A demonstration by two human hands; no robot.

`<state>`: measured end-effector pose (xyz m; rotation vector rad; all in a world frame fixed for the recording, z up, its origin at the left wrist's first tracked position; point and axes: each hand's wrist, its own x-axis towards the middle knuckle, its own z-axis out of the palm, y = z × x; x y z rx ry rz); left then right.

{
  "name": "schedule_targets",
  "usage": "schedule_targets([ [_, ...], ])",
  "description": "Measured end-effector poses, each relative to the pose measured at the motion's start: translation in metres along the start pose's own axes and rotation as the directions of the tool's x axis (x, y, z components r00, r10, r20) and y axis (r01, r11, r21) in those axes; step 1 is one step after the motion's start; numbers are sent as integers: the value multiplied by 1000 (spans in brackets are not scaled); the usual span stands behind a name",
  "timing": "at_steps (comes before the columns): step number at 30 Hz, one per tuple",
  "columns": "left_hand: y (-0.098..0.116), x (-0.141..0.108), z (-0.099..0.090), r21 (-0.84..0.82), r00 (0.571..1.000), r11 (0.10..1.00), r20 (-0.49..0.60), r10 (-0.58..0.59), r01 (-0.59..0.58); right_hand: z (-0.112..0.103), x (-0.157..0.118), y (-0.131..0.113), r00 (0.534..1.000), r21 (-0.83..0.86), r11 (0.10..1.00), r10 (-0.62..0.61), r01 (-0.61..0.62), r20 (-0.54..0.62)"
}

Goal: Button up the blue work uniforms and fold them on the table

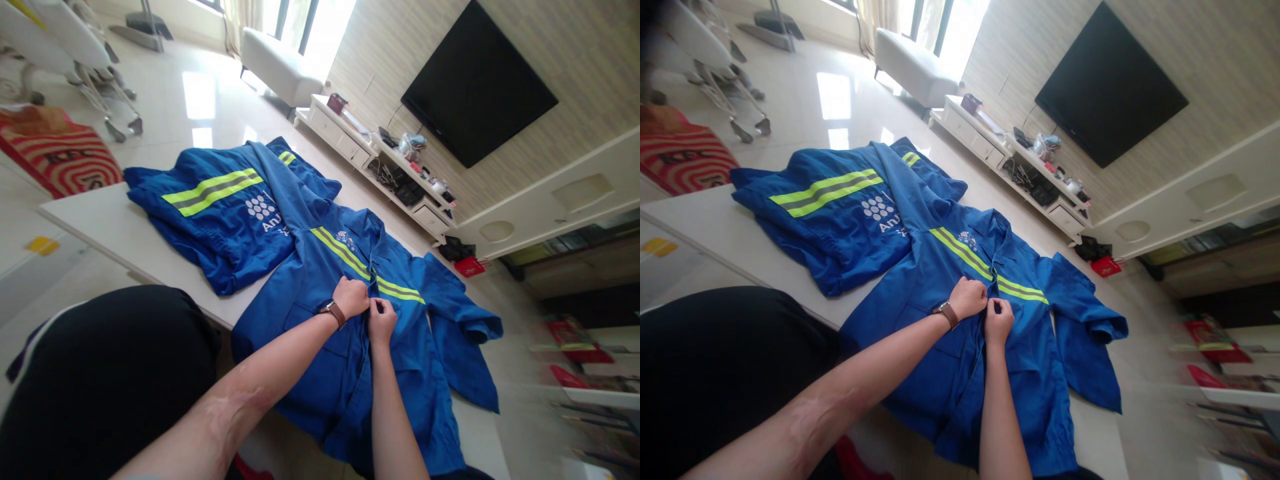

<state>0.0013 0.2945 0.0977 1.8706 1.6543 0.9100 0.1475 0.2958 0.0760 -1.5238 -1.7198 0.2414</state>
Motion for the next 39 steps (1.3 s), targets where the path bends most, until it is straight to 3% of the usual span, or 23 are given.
schedule_targets([
  [11, -1, 1, 4, 0, 1000, 1000, -15, -4, 4, 0, 0, 5, 997, 27, 1000, -11, 9, 71],
  [24, -2, 3, 4, -1, 997, 999, -61, -52, 52, 7, -1, 0, 997, -117, 993, -3, 12, 82],
  [39, -9, 13, 3, 4, 995, 997, 55, -80, 79, 6, -1, 1, 995, -49, 998, -24, 29, 98],
])
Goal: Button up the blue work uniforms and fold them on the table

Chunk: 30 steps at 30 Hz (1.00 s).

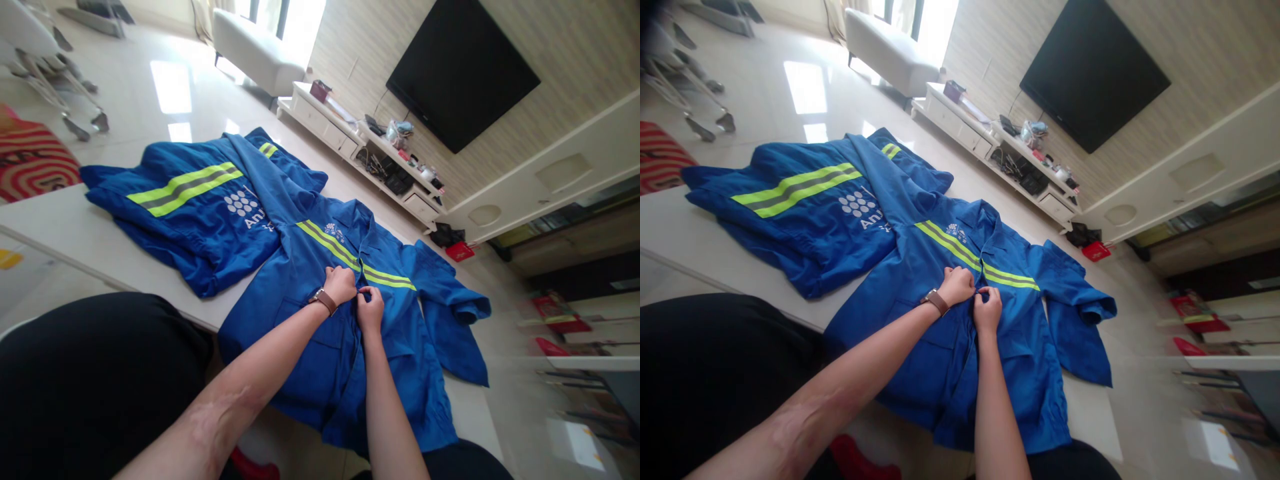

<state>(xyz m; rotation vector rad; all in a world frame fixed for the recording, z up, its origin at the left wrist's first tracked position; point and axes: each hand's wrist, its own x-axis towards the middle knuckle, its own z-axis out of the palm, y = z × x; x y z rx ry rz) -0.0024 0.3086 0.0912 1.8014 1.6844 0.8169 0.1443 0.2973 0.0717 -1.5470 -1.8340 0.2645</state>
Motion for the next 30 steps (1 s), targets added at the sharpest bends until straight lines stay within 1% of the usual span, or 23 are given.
schedule_targets([
  [8, -2, 1, 1, 0, 1000, 1000, 10, 8, -8, 1, 2, 6, 1000, 17, 1000, 25, -25, -1],
  [20, -1, -3, 2, -29, 999, 1000, -47, 8, -10, -1, 0, 4, 999, 41, 999, 32, -31, -24],
  [25, -3, -5, 3, -79, 996, 996, -81, 35, -41, -1, 0, 6, 999, 30, 999, 22, -21, -28],
  [30, -3, -6, 0, -124, 995, 989, -70, 74, -83, 0, 0, 4, 1000, -5, 1000, -12, 12, -23],
])
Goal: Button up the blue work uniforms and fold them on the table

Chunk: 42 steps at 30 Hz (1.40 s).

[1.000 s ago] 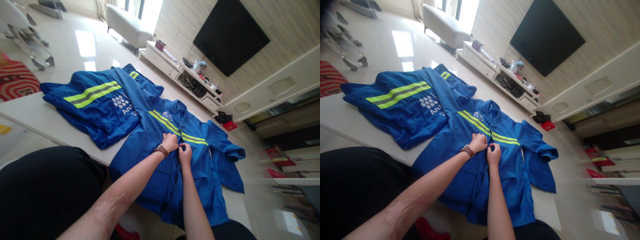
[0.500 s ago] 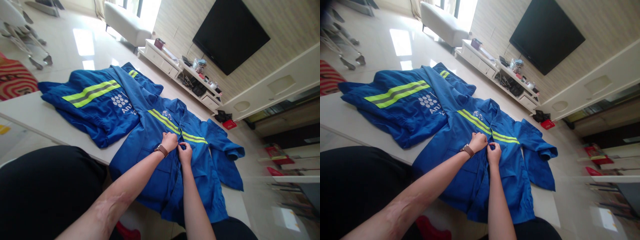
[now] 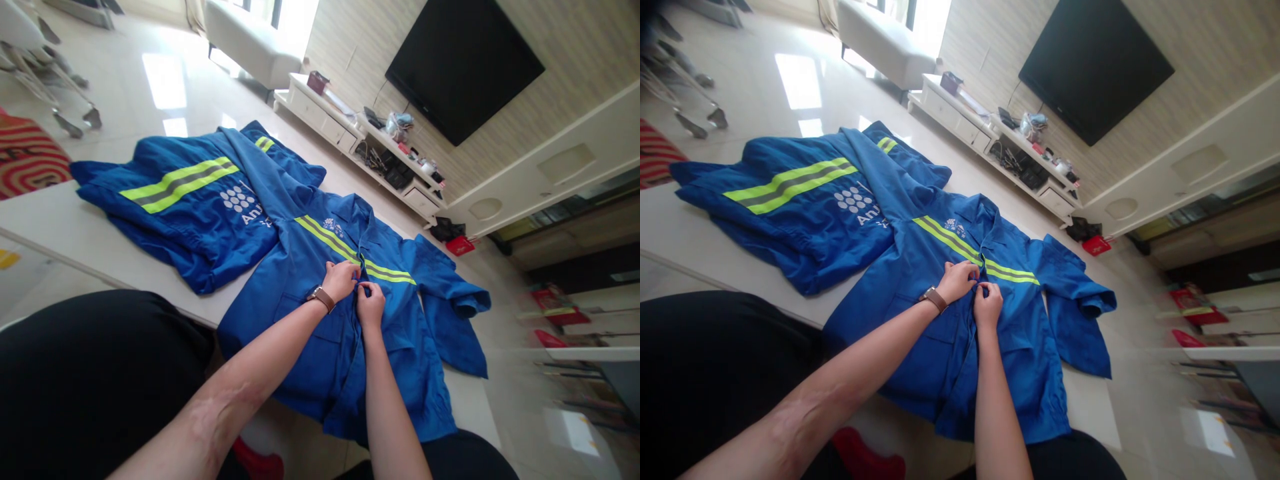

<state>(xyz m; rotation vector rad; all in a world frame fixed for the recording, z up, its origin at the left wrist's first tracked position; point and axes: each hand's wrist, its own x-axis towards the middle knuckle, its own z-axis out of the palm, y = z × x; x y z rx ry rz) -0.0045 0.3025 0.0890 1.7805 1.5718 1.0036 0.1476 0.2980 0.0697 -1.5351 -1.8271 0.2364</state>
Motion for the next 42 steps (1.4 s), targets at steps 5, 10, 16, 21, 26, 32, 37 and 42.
schedule_targets([
  [5, 4, -2, -3, -7, 999, 1000, 30, 19, -19, 0, -1, -3, 999, -58, 997, -42, 43, 4],
  [10, 7, -3, -5, 50, 999, 999, 48, 9, -12, -1, -1, -4, 1000, -35, 999, -19, 19, -1],
  [16, 6, -3, -10, 99, 993, 992, 97, 65, -75, -2, -1, -4, 1000, 16, 1000, -13, 13, -28],
  [21, 5, -3, -13, 78, 989, 994, 133, 70, -81, -1, -1, -4, 999, -23, 999, -29, 29, -13],
  [26, 8, -5, -10, 112, 994, 991, 86, 67, -76, -1, -2, -6, 998, -95, 994, -56, 59, 35],
  [32, 4, -3, -9, 84, 993, 994, 96, 62, -70, -1, -3, -6, 998, -89, 994, -58, 59, 16],
  [37, -3, 0, -6, 28, 996, 998, 70, 62, -64, -1, -3, -6, 999, -69, 997, -39, 38, -6],
  [42, -5, 0, -3, -1, 996, 997, 51, 78, -78, -1, -3, -7, 1000, -70, 997, -20, 20, -7],
])
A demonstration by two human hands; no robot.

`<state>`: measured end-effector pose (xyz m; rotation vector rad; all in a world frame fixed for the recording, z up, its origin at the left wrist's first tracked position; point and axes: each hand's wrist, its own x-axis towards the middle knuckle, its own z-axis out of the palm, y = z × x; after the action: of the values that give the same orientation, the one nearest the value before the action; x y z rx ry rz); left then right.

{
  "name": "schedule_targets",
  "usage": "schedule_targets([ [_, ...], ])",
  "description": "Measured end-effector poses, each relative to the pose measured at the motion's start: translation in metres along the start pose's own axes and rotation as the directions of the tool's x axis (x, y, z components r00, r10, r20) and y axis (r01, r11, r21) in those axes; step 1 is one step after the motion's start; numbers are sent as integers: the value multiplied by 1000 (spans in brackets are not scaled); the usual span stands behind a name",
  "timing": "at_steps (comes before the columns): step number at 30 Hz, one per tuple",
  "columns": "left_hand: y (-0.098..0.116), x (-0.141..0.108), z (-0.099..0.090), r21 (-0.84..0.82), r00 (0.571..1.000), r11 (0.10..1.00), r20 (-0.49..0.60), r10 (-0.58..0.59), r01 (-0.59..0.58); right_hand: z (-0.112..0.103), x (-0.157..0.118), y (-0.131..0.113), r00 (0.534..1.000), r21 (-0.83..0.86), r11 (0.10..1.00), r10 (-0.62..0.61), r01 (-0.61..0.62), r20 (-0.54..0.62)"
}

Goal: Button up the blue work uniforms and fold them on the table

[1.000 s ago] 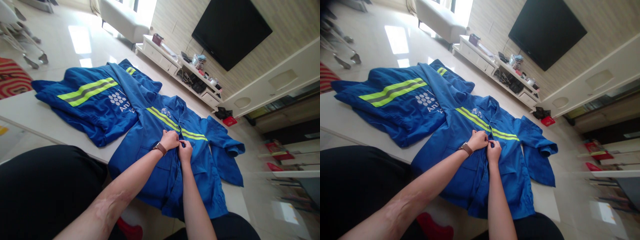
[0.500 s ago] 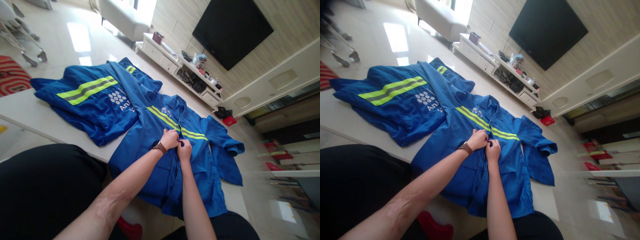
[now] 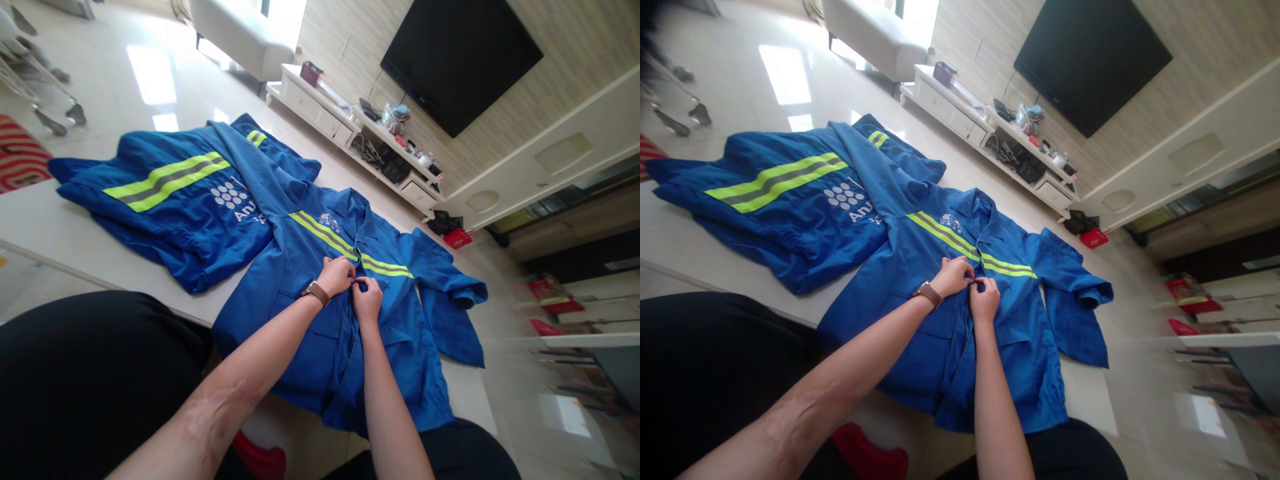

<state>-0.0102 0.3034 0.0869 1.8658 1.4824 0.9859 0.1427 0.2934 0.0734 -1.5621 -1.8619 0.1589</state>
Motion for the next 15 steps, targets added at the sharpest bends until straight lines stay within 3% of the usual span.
schedule_targets([
  [8, 3, 0, -3, 57, 998, 998, 61, 27, -31, 0, 1, 0, 1000, 9, 1000, -6, 6, -8],
  [15, 8, -2, -7, 105, 997, 994, 68, 29, -36, 0, -1, -4, 1000, -82, 997, 2, 0, 27],
])
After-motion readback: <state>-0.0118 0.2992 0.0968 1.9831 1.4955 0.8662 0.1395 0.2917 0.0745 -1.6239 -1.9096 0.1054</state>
